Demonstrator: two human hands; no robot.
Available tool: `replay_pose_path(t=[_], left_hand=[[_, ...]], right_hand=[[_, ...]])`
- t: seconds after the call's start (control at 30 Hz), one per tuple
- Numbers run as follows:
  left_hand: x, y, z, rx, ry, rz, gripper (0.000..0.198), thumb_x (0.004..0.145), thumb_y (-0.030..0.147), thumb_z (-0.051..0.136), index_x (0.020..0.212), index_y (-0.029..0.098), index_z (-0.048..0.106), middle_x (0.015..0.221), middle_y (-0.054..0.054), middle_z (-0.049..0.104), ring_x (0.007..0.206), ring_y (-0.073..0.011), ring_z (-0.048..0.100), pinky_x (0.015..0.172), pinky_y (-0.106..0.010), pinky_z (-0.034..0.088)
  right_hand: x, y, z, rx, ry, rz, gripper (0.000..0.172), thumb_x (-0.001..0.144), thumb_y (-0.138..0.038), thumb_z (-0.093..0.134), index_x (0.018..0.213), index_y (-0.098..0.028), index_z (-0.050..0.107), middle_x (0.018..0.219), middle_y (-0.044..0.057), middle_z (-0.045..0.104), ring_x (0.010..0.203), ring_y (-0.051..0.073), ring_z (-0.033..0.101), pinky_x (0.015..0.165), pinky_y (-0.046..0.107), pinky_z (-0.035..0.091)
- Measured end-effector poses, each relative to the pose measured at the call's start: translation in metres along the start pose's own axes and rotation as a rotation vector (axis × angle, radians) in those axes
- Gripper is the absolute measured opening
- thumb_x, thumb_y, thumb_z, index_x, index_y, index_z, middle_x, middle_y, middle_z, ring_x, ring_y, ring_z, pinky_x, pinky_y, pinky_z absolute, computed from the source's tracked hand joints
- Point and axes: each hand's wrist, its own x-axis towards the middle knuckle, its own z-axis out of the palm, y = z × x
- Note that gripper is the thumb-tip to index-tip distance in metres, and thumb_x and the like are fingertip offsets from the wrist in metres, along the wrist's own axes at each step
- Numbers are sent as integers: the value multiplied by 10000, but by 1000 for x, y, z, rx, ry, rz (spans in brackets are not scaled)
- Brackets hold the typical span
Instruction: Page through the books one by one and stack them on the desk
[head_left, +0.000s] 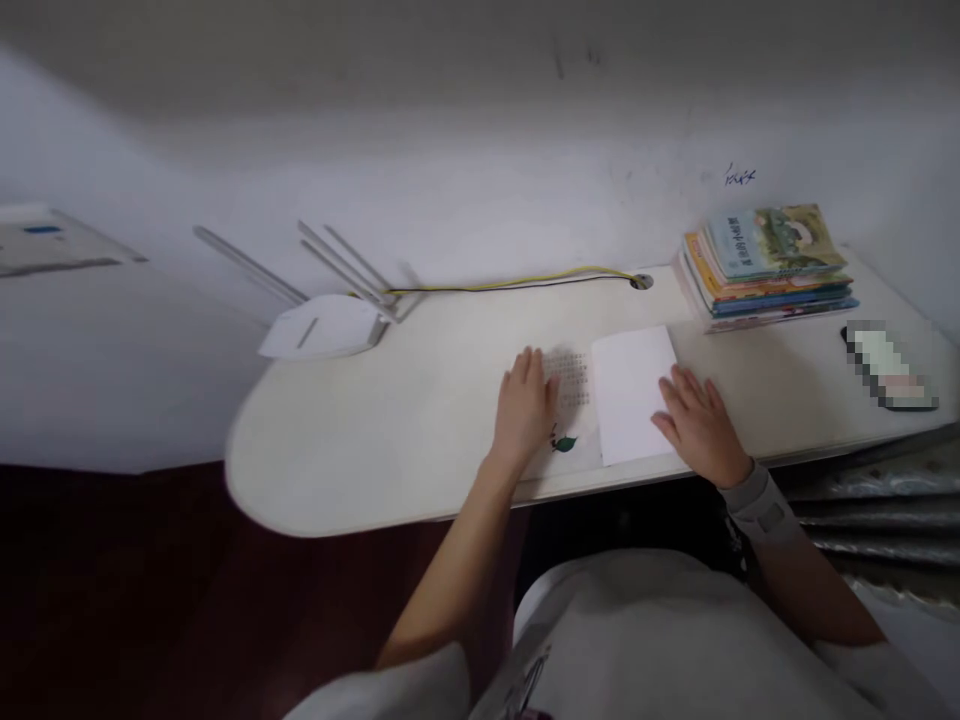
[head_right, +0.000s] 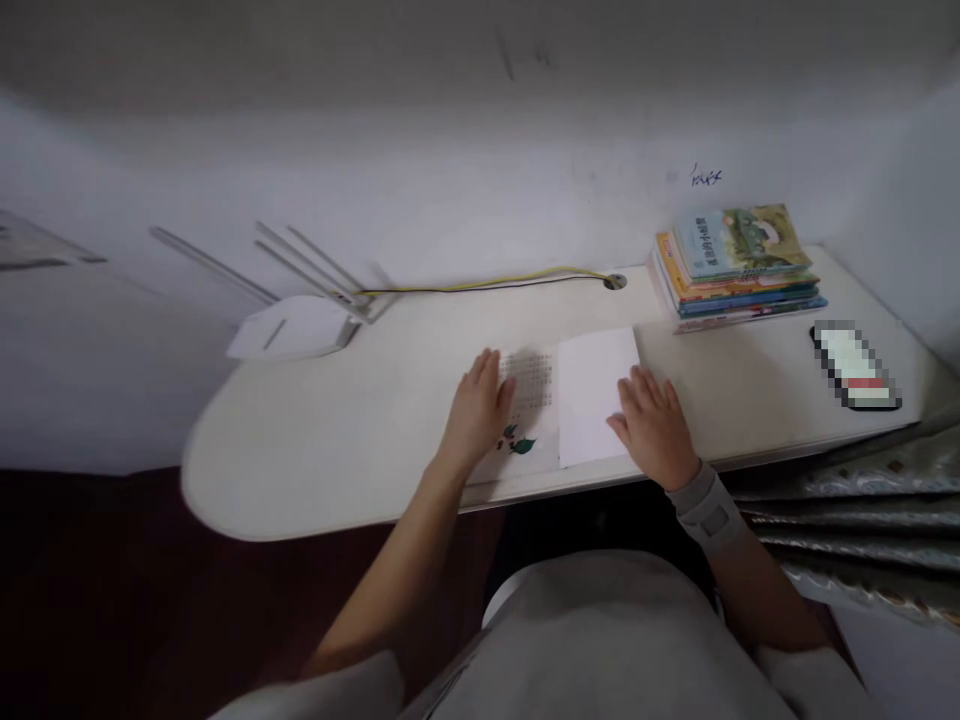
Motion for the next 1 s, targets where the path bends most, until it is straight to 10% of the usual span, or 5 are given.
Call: replay_pose_path(t=[0.17, 0.57, 1.0], left_hand=[[-47, -25, 11, -157, -5, -191, 512, 957, 380, 319, 1367, 81, 395, 1375, -244, 500, 1291, -324, 477, 1067, -564, 353], [-54, -42, 3, -473, 184, -452, 513, 941, 432, 376, 1329, 113, 479, 1348, -186, 524, 1254, -251, 497, 1071, -411, 378], [-57, -40, 3, -352, 80, -386, 462, 953, 383, 361, 1341, 147, 442, 1235, -159, 635, 1158, -270, 580, 990, -474, 427]], right_hand=[[17, -19, 7, 25, -110, -276, 540, 942, -458, 447, 1348, -106, 494, 1439, 204, 449, 1348, 306, 397, 1126, 555, 221], [9, -8, 22, -2, -141, -308, 538, 965, -425, 398, 1391, -100, 443, 1441, 205, 446, 1337, 296, 418, 1081, 546, 293], [15, -11, 11, -12, -229, -299, 675, 895, -540, 497, 1388, -80, 447, 1467, 229, 397, 1359, 360, 363, 1069, 549, 317]])
